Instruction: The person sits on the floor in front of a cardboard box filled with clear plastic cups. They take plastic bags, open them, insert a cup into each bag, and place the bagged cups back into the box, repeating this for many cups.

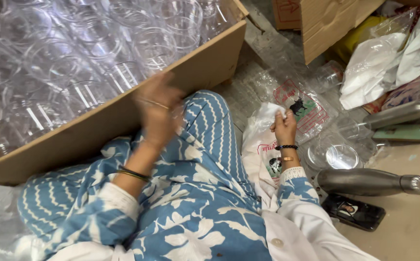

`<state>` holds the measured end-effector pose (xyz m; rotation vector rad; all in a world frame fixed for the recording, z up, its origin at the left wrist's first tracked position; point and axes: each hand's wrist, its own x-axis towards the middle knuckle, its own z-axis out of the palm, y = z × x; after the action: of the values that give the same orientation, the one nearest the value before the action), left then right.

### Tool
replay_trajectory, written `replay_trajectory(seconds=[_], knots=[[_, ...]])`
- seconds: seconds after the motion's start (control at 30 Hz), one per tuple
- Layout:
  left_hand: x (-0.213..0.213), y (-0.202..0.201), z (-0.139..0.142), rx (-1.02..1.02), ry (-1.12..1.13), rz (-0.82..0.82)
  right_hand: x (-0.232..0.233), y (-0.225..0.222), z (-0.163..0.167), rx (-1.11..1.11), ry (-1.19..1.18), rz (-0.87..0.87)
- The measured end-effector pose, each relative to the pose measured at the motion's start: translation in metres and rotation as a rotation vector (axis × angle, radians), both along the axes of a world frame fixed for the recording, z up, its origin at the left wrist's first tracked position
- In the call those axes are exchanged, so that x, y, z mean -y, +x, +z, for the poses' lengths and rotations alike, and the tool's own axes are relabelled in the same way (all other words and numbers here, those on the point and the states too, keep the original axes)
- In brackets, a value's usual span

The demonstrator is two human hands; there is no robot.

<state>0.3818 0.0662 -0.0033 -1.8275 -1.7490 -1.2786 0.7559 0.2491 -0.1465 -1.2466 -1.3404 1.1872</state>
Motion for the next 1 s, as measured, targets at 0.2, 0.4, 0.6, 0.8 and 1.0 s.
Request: replay_trajectory(seconds=[0.2,0.4,0.6,0.8,1.0], knots=[[-0.052,0.162,-0.089,0.105,-0.624,-0.479,0.002,0.024,-0.014,-0.461,-0.111,-0.132],[-0.144,0.221,-0.171,0.336,-0.921,-0.486,0.039,0.024,0.006,-0.382,-0.167,0.064],[-0.164,0.236,-0.211,0.059,-1.24,-0.48,0.052,0.016,0.023,-0.298,-0.219,0.181],[-0.163,0.229,-0.225,0.083,-1.056,-0.386,0.041,0.01,0.054,-0.556,-0.139,0.154],[-0.16,0.226,-0.197,-0.059,-1.352,-0.326,0.022,0.026,0.142,-1.042,0.018,0.173]])
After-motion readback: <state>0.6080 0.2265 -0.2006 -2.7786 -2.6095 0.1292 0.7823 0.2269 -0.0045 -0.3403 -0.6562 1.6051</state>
